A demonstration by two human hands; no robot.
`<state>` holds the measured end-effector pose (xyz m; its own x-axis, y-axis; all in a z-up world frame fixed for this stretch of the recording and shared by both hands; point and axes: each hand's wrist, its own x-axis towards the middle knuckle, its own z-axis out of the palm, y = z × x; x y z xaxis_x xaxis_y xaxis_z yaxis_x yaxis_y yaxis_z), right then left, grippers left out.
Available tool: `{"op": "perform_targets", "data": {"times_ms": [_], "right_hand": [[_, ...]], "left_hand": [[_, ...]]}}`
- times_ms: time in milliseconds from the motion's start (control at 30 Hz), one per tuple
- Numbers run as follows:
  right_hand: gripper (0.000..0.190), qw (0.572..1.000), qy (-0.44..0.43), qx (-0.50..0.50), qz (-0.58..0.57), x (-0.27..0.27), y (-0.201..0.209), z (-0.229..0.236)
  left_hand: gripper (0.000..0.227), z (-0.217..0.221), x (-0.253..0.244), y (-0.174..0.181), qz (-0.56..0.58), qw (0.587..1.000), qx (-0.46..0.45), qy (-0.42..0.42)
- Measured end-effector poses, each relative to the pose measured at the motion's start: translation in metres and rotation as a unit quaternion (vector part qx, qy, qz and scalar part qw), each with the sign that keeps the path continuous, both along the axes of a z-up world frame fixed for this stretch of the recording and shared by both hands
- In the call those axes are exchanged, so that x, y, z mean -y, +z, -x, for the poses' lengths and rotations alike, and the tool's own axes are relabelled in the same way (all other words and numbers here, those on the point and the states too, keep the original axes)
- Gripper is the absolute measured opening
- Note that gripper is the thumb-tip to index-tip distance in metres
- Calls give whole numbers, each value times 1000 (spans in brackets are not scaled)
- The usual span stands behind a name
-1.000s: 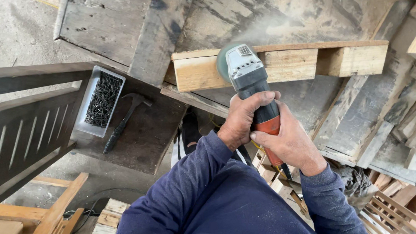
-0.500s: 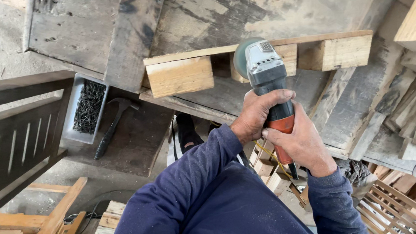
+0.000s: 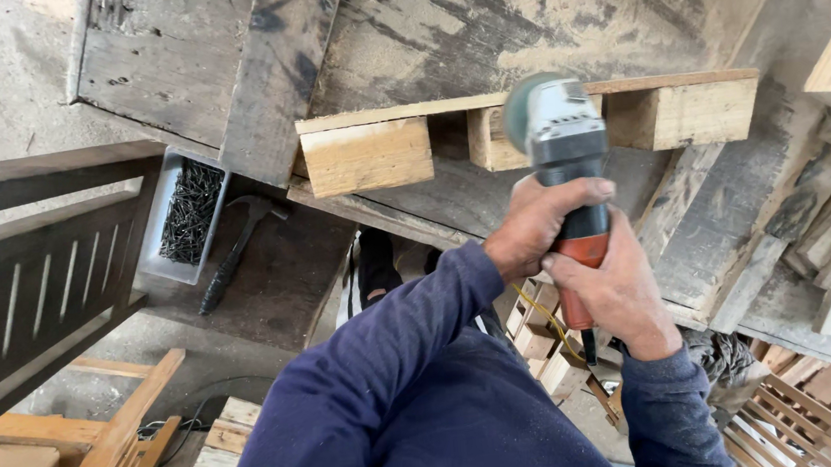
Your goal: The person uses an angle grinder with a sanding disc to smooth the edges and surfaces of small wooden blocks placed on a workbench. They reposition the blocks several times to access different sides and continue sanding until the clip ends.
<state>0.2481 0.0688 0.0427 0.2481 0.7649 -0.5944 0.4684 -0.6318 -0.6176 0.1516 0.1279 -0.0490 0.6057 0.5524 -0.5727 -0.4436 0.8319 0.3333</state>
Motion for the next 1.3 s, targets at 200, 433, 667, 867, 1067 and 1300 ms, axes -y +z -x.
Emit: {"op": "perform_targets", "data": {"times_ms": [200, 433, 667, 867, 1067, 1300], "right_hand": [[66, 994, 85, -19, 58, -20, 6, 54], [67, 985, 73, -119, 99, -8, 13, 80], [60, 984, 103, -71, 130, 3, 17, 84], [61, 989, 74, -69, 108, -3, 9, 83], [63, 987, 69, -89, 113, 9, 16, 87], [61, 982, 78, -78, 155, -4, 12, 88]], "left_hand": [[38, 78, 3, 19, -4, 995, -46, 84], [32, 106, 29, 28, 26, 991, -89, 100], [28, 110, 35, 38, 37, 989, -106, 94], [28, 106, 25, 28, 35, 993, -92, 70], [28, 111, 35, 40, 36, 991, -101, 80], [27, 118, 20, 39, 11, 995, -89, 40]]}}
